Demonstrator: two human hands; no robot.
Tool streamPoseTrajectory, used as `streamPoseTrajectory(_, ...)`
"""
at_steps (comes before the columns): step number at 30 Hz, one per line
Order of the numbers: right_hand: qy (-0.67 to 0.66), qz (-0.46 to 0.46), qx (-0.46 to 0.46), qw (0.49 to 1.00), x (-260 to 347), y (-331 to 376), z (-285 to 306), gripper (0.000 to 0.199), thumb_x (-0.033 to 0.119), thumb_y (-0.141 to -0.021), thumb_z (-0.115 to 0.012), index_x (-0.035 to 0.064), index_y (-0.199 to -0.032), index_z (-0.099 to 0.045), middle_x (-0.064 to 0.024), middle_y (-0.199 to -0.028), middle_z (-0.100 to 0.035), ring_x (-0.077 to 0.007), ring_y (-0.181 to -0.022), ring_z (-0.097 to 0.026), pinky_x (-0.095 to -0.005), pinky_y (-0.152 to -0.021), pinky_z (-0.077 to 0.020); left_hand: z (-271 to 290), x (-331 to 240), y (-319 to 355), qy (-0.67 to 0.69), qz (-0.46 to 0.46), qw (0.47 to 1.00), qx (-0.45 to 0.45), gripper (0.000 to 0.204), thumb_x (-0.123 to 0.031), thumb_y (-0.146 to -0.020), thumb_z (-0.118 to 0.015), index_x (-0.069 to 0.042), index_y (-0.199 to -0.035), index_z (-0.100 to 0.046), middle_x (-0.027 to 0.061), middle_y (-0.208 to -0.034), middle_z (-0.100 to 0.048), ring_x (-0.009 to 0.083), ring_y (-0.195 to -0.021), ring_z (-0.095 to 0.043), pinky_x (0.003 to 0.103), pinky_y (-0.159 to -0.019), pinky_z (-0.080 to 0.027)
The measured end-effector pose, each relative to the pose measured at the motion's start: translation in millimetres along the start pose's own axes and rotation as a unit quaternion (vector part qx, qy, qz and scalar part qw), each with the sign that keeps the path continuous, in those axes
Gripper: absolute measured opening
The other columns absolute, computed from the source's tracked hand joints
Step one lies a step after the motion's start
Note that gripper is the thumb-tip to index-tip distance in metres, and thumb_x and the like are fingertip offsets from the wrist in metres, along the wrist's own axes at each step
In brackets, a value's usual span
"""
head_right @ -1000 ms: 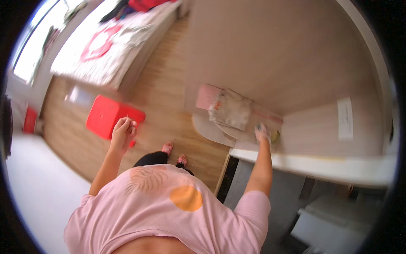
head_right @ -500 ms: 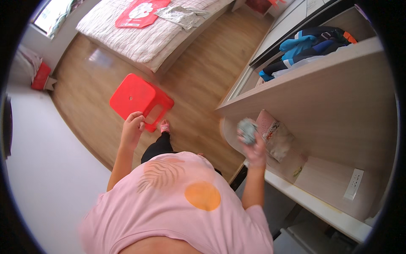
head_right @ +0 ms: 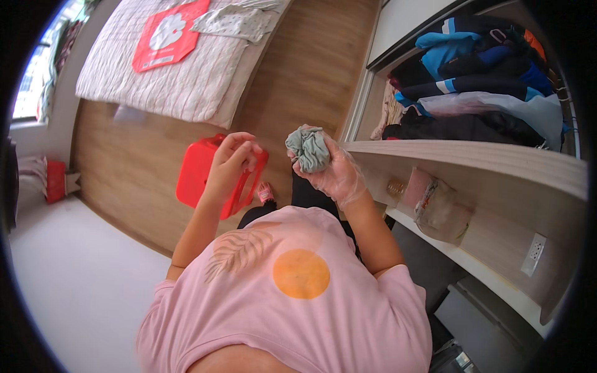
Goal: The person cleans the sliding track of a closet door using a cloth and a card. They then retrieve a small package from a shelf, open it, and use a needle from the package to clean the track further.
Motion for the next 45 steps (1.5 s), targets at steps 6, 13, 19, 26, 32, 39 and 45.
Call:
streamPoseTrajectory(6,0.028,-0.005,-0.083,0.996,85,-68,19,0.044,0.037,-0.091,-0.044,0.0029,-0.118,-0.047,-0.0128,-0.112,-0.055,-0.03,-0.092,-0.057,-0.0383,-0.075,-0.0505,-55,-8,-127,-0.103,0.0,0.994,0.035,0.017,-0.01,-0.088,-0.053,-0.001,-0.103,-0.049,0.0046,-0.082,-0.057,0.0063,-0.057,-0.047,0.019,-0.052,-0.038)
streamPoseTrajectory(13,0.019,0.035,-0.182,0.982,208,-121,16,0.015,0.024,-0.086,-0.056,0.0102,-0.087,-0.051,-0.0058,-0.077,-0.054,-0.0182,-0.067,-0.055,-0.0275,-0.053,-0.046,-97,-28,-268,-0.083,0.0,0.994,0.065,0.008,-0.006,-0.091,-0.044,-0.001,-0.096,-0.046,0.0052,-0.085,-0.056,0.0063,-0.056,-0.045,0.019,-0.05,-0.036)
streamPoseTrajectory(19,0.096,0.139,-0.225,0.96,291,-148,10,0.019,0.02,-0.087,-0.055,0.0087,-0.102,-0.052,-0.0062,-0.082,-0.056,-0.0156,-0.065,-0.055,-0.0235,-0.054,-0.0449,-152,-54,-377,-0.291,-0.069,0.936,0.187,0.008,-0.002,-0.09,-0.044,-0.001,-0.097,-0.047,0.0022,-0.081,-0.055,0.0046,-0.058,-0.044,0.017,-0.054,-0.036)
streamPoseTrajectory(26,0.283,0.274,-0.329,0.858,339,-186,38,0.025,0.024,-0.089,-0.054,0.0014,-0.096,-0.061,-0.0041,-0.081,-0.06,-0.0095,-0.068,-0.055,-0.0232,-0.061,-0.0459,-225,-86,-485,-0.444,-0.205,0.656,0.576,0.03,0.012,-0.077,-0.043,0.001,-0.105,-0.04,0.0201,-0.102,-0.047,0.0366,-0.094,-0.049,0.034,-0.08,-0.043)
streamPoseTrajectory(32,0.357,0.261,-0.395,0.805,324,-213,47,0.027,0.028,-0.085,-0.058,0.0031,-0.092,-0.064,-0.0049,-0.085,-0.062,-0.0127,-0.08,-0.056,-0.0257,-0.072,-0.0431,-257,-71,-526,-0.369,-0.145,0.403,0.825,0.049,0.008,-0.061,-0.053,0.002,-0.108,-0.04,0.0219,-0.111,-0.046,0.0384,-0.082,-0.053,0.041,-0.072,-0.043)
streamPoseTrajectory(39,-0.062,0.446,-0.469,0.76,278,-212,63,0.019,0.021,-0.085,-0.058,0.0033,-0.084,-0.063,-0.003,-0.079,-0.06,-0.0107,-0.068,-0.054,-0.0247,-0.065,-0.0444,-312,-46,-514,-0.345,-0.213,0.374,0.834,0.04,0.007,-0.073,-0.052,-0.001,-0.111,-0.043,0.0166,-0.112,-0.049,0.0311,-0.096,-0.053,0.038,-0.084,-0.042)
streamPoseTrajectory(45,-0.108,0.618,-0.655,0.421,287,-210,68,0.009,0.011,-0.081,-0.061,0.0036,-0.084,-0.065,-0.0065,-0.085,-0.062,-0.015,-0.076,-0.057,-0.0264,-0.069,-0.0451,-291,34,-519,-0.355,0.665,0.502,0.424,0.033,-0.027,-0.091,-0.045,-0.007,-0.117,-0.045,0.0079,-0.111,-0.053,0.0224,-0.104,-0.05,0.039,-0.09,-0.042)
Point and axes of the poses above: each hand's wrist, its own y-axis away from the middle knuckle, its own z-axis out of the back of the hand, x = y × z, the point moved 3 cm from there along -y, towards the middle knuckle
